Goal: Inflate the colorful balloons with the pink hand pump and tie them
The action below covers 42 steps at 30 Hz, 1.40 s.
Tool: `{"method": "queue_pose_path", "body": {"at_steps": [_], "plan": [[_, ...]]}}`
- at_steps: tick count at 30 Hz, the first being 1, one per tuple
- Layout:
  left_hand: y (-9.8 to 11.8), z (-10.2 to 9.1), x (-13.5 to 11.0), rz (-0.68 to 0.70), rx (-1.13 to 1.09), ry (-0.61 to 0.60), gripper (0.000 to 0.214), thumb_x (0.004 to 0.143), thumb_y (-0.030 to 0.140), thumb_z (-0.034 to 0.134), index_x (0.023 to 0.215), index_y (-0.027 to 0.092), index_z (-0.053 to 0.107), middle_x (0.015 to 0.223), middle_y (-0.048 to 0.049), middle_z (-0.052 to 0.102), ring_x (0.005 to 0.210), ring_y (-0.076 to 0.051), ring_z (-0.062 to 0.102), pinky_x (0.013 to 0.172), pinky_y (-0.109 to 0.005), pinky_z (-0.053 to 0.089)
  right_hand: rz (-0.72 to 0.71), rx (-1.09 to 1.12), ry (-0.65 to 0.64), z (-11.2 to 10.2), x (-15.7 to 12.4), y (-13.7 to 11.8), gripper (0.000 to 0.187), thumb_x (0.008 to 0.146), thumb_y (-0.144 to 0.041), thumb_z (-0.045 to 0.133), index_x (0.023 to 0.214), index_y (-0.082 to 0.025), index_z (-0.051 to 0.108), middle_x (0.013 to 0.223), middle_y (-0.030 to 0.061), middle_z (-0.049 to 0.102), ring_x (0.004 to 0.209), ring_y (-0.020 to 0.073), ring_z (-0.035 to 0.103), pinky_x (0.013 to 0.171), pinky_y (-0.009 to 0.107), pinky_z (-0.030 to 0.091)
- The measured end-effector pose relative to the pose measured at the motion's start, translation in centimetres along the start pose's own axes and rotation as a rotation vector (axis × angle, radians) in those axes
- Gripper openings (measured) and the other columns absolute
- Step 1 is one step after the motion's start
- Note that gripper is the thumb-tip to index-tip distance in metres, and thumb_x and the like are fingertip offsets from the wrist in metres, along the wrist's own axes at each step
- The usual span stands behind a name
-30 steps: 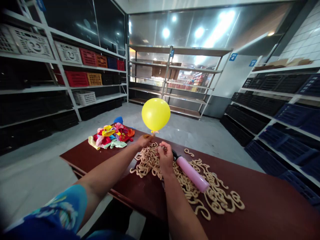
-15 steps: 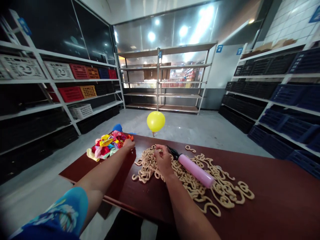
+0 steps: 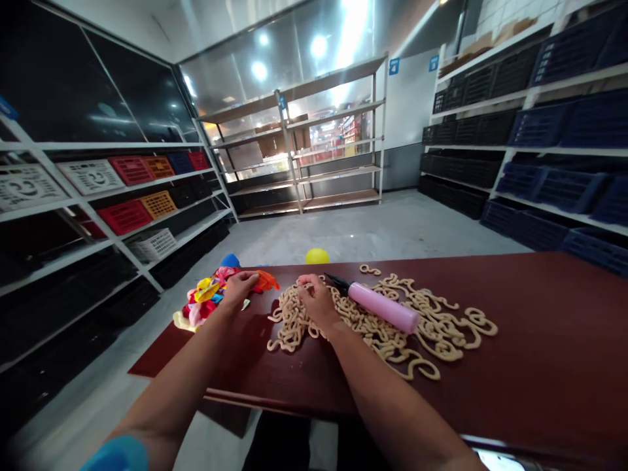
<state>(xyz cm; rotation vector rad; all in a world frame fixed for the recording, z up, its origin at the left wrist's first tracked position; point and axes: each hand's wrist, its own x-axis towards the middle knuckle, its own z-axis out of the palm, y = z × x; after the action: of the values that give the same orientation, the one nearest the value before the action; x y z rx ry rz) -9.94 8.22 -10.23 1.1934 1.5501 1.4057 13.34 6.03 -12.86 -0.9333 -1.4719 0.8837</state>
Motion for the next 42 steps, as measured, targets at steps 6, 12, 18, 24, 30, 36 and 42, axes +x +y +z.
{"method": "queue_pose_path", "body": {"at_steps": [6, 12, 18, 24, 30, 36, 42], "plan": [[3.3, 2.1, -4.4, 0.115, -0.094, -0.227, 0.027, 0.063, 0.035, 0.071, 0.076, 0.011, 0.067, 0.063, -0.0038, 0.061, 0.054, -0.009, 0.051, 0.054, -0.020, 0.039, 0.066, 0.078, -0.179, 0.0, -0.5, -0.2, 0.057, 0.065, -0.034, 0.067, 0.118, -0.024, 0.047, 0.118, 0.0065, 0.054, 0.091, 0.0152, 0.058, 0.071, 0.028, 0.049], [3.2, 4.1, -6.6, 0.015, -0.261, -0.222, 0.029, 0.059, 0.031, 0.075, 0.079, 0.010, 0.067, 0.071, -0.0058, 0.065, 0.061, -0.011, 0.057, 0.063, -0.024, 0.046, 0.305, 0.210, -0.331, 0.5, -0.8, -0.6, 0.040, 0.069, -0.030, 0.064, 0.103, -0.020, 0.045, 0.085, 0.0023, 0.064, 0.062, 0.0109, 0.060, 0.049, 0.021, 0.046], [1.5, 5.1, -7.2, -0.123, -0.292, -0.138, 0.038, 0.061, 0.029, 0.073, 0.092, 0.011, 0.061, 0.076, -0.0078, 0.066, 0.066, -0.014, 0.061, 0.065, -0.026, 0.047, 0.440, 0.204, -0.154, -0.2, 0.2, -0.9, 0.016, 0.074, -0.024, 0.055, 0.087, -0.020, 0.047, 0.072, 0.0005, 0.063, 0.046, 0.0111, 0.057, 0.032, 0.019, 0.037], [1.5, 6.9, -9.3, -0.297, -0.367, -0.265, 0.030, 0.070, 0.040, 0.064, 0.080, 0.011, 0.060, 0.068, -0.0067, 0.062, 0.059, -0.013, 0.059, 0.054, -0.023, 0.045, 0.328, 0.150, -0.118, -0.5, 0.3, -0.9, 0.022, 0.080, -0.027, 0.047, 0.100, -0.021, 0.053, 0.067, -0.0018, 0.063, 0.047, 0.0117, 0.059, 0.037, 0.021, 0.045], [2.9, 8.7, -10.7, -0.505, -0.635, -0.417, 0.052, 0.078, 0.061, 0.043, 0.075, 0.012, 0.061, 0.060, -0.0051, 0.058, 0.051, -0.012, 0.054, 0.052, -0.024, 0.045, -0.067, -0.001, -0.341, -0.5, -0.7, -1.6, 0.051, 0.074, -0.019, 0.054, 0.124, -0.027, 0.046, 0.104, 0.0022, 0.064, 0.086, 0.0157, 0.063, 0.075, 0.029, 0.052], [2.0, 9.1, -10.2, -0.497, -0.823, -0.295, 0.028, 0.077, 0.041, 0.059, 0.082, 0.014, 0.059, 0.075, -0.0052, 0.063, 0.065, -0.013, 0.060, 0.062, -0.026, 0.049, -0.168, -0.096, -0.468, -0.7, -1.2, -1.9, 0.076, 0.065, -0.022, 0.063, 0.135, -0.025, 0.034, 0.123, 0.0058, 0.055, 0.096, 0.0182, 0.058, 0.086, 0.034, 0.047], [1.4, 6.2, -8.5, -0.364, -1.037, -0.190, 0.009, 0.082, 0.020, 0.053, 0.087, 0.017, 0.060, 0.076, -0.0024, 0.062, 0.071, -0.011, 0.060, 0.071, -0.027, 0.049, -0.065, -0.278, -0.076, -3.2, 0.7, -3.0, 0.046, 0.077, -0.033, 0.052, 0.122, -0.023, 0.048, 0.114, 0.0053, 0.060, 0.070, 0.0115, 0.058, 0.072, 0.029, 0.048]]}}
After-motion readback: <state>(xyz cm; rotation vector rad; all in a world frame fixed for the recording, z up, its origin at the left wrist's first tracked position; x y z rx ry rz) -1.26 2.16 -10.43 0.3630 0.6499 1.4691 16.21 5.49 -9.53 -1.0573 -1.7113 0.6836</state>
